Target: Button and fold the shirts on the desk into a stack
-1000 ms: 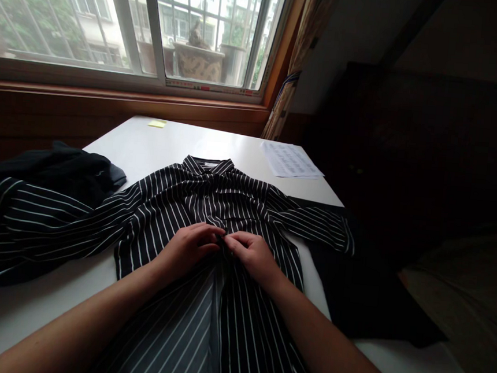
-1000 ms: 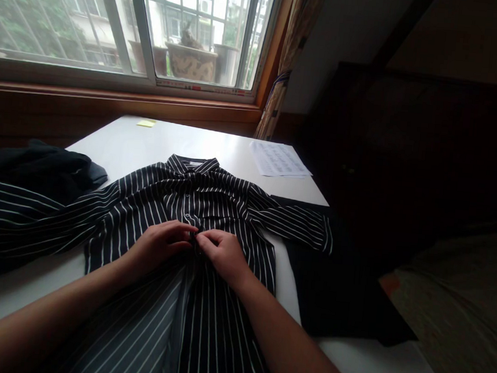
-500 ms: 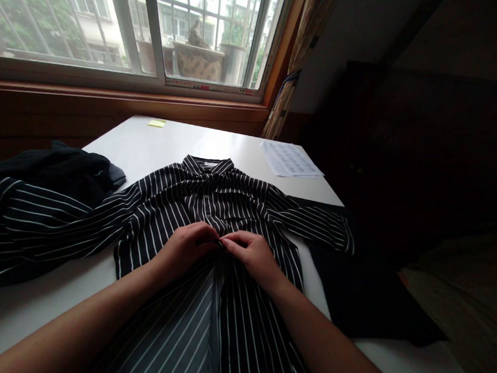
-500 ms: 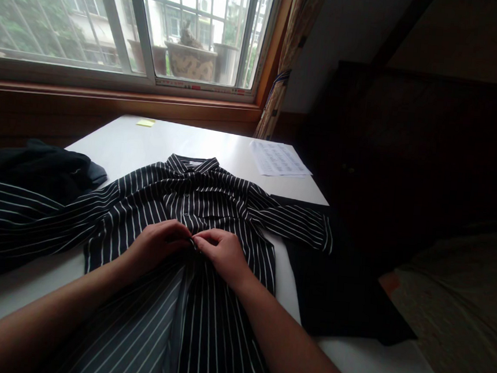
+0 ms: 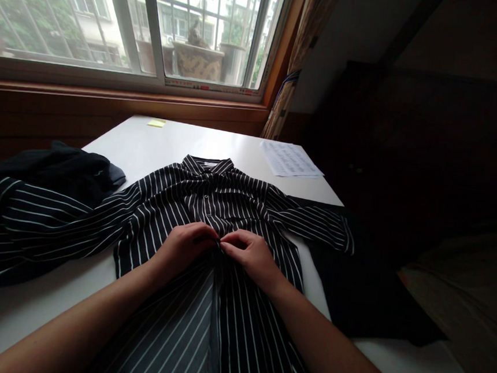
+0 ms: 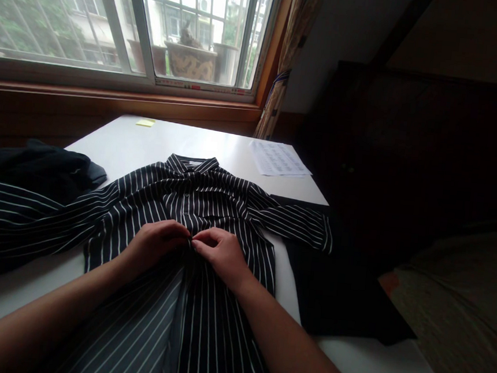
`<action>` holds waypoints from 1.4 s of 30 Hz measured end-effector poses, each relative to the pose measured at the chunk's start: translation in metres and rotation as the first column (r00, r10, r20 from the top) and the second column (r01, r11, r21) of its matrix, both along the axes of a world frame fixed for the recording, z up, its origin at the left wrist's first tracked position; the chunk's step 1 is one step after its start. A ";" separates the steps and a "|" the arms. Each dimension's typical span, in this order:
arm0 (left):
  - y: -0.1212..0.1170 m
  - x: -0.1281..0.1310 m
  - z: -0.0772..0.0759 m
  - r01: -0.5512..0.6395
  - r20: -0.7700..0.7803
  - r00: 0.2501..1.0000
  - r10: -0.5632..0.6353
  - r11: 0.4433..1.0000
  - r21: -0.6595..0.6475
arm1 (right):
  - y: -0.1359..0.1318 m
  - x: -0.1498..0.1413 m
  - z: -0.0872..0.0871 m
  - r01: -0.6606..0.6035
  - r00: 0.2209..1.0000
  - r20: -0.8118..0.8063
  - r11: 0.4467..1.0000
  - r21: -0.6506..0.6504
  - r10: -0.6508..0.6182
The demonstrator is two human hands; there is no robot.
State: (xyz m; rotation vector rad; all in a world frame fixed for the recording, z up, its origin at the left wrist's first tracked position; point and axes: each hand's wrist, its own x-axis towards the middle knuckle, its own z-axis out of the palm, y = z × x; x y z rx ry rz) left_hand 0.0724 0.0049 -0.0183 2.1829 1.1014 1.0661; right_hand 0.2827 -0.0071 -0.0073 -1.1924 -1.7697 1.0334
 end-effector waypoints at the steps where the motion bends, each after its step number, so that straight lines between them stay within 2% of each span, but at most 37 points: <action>1: 0.000 0.000 0.000 0.003 -0.003 1.000 -0.003 1.000 0.004 | 0.000 0.000 0.000 -0.001 1.000 0.003 1.000 0.001 0.001; 13: -0.001 0.000 0.003 0.015 -0.015 1.000 -0.014 1.000 0.017 | 0.000 0.001 0.002 -0.009 1.000 0.004 1.000 0.003 0.009; 19: 0.000 0.000 0.000 0.082 0.002 0.997 -0.082 0.996 0.020 | 0.000 0.001 0.002 -0.015 1.000 0.012 1.000 -0.012 0.015; 28: -0.001 -0.001 -0.002 0.149 0.003 0.989 -0.149 0.989 -0.005 | 0.001 0.000 0.002 -0.017 1.000 0.017 0.995 -0.094 0.019; 42: -0.001 -0.001 0.002 0.166 0.024 0.986 -0.166 0.986 0.002 | 0.003 0.002 0.001 -0.022 1.000 -0.017 0.991 -0.134 0.020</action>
